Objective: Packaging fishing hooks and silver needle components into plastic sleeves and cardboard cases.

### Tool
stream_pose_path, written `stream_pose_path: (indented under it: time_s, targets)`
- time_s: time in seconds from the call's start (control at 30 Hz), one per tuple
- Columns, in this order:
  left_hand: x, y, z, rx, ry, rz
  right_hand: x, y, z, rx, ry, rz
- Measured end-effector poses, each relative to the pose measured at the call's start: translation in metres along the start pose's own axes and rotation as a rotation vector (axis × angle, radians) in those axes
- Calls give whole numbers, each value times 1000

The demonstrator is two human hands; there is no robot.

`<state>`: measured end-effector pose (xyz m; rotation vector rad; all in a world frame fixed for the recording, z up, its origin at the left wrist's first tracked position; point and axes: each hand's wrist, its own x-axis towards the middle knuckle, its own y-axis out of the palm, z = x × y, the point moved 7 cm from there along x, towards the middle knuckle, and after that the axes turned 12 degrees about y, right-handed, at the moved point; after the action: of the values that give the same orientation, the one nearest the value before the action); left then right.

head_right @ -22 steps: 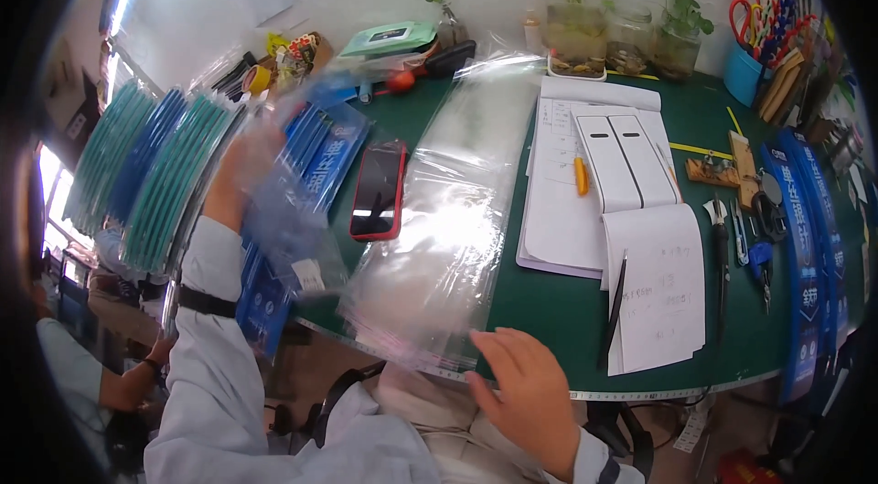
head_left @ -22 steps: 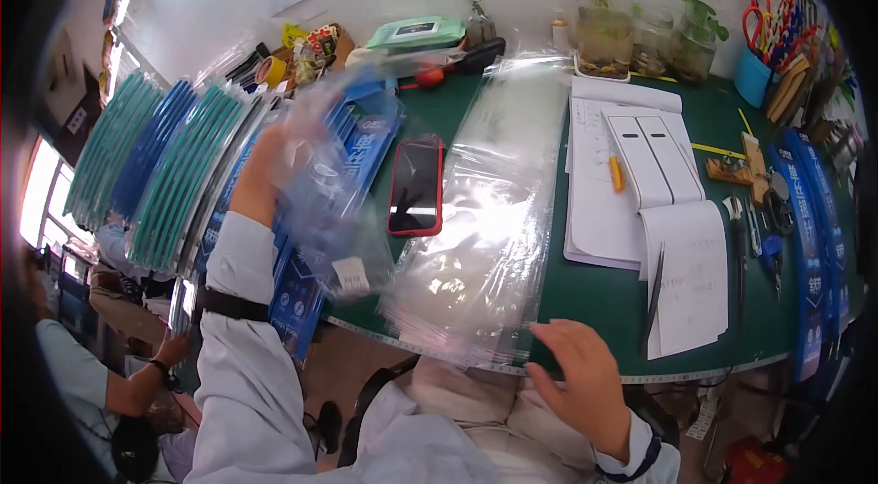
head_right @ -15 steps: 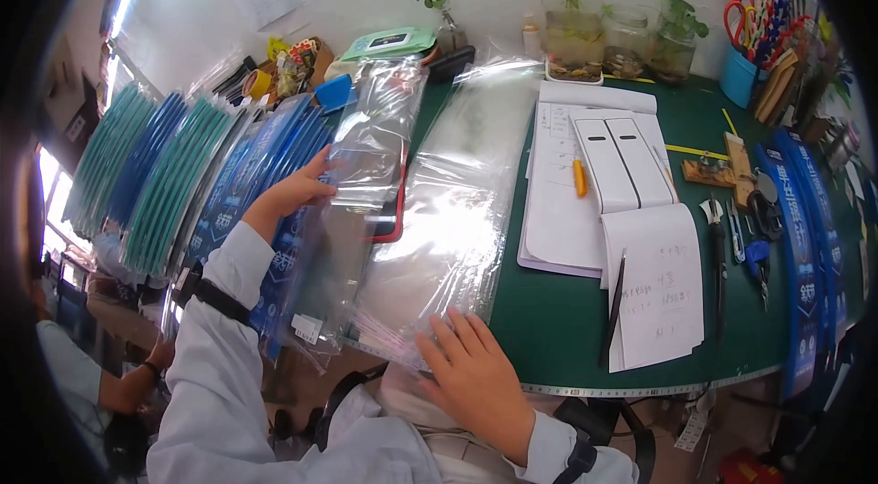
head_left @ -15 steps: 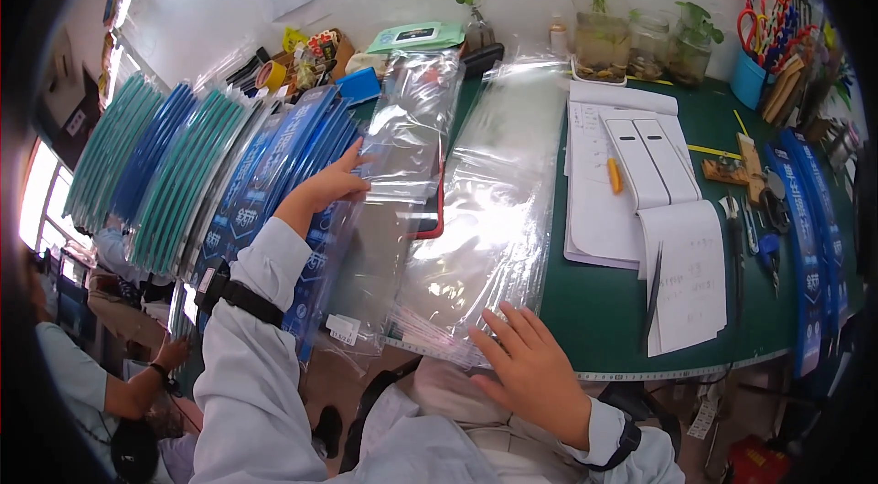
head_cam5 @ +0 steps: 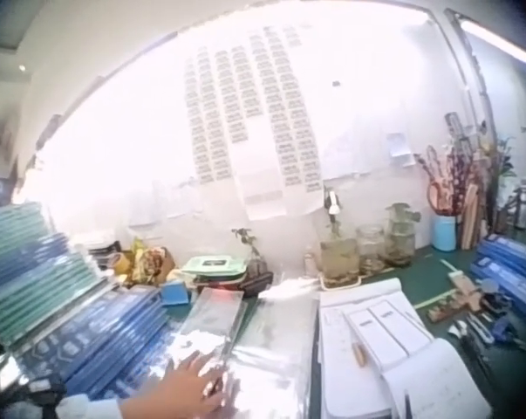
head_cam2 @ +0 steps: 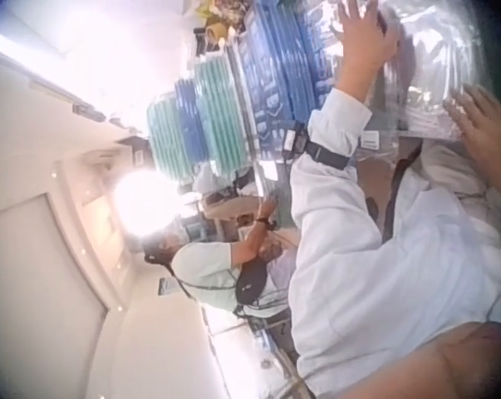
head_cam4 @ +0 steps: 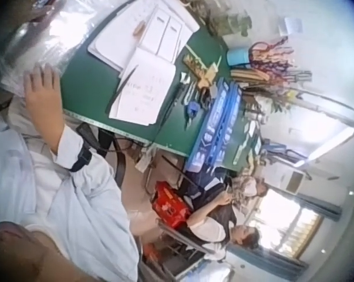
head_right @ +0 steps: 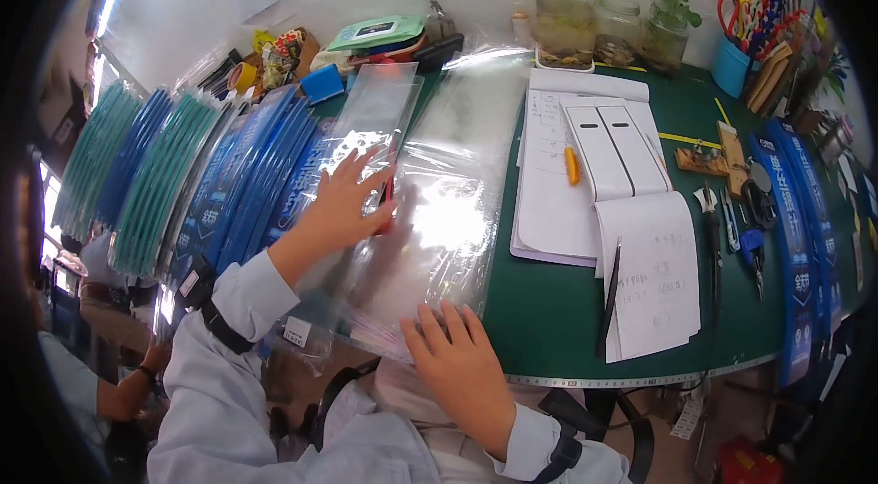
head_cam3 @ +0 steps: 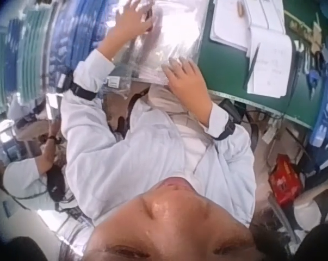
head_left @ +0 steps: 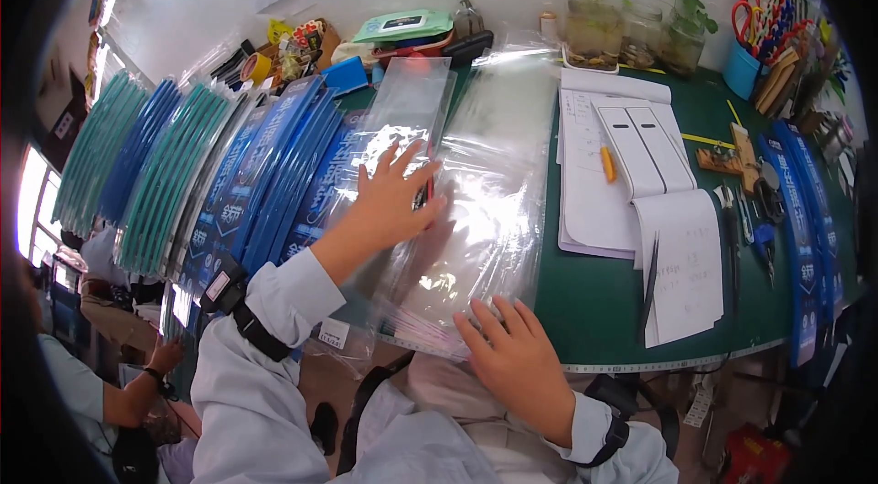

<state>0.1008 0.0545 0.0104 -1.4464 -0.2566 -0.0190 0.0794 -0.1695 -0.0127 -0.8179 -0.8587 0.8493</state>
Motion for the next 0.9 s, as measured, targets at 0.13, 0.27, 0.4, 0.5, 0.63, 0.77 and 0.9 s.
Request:
stream_pose_path:
  time_s: [0.13, 0.27, 0.4, 0.5, 0.63, 0.77, 0.9]
  targets:
    - [-12, 24, -10, 11, 14, 90, 1, 0, 8, -53, -24, -11]
    - [-13, 37, 18, 5, 41, 17, -2, 3, 2, -72, 9, 1]
    - [-15, 37, 28, -9, 83, 24, -5, -10, -24, -65, 97, -60]
    - [-19, 39, 33, -5, 46, -39, -11, -33, -47, -45, 213, -49]
    - [-1, 51, 30, 49, 1, -127, -23, -42, -67, -49, 283, -90]
    - [9, 43, 28, 35, -63, -112, -27, -49, -67, -75, 258, -79]
    - [1, 10, -10, -38, 40, -83, -44, -53, -64, -95, 219, 6]
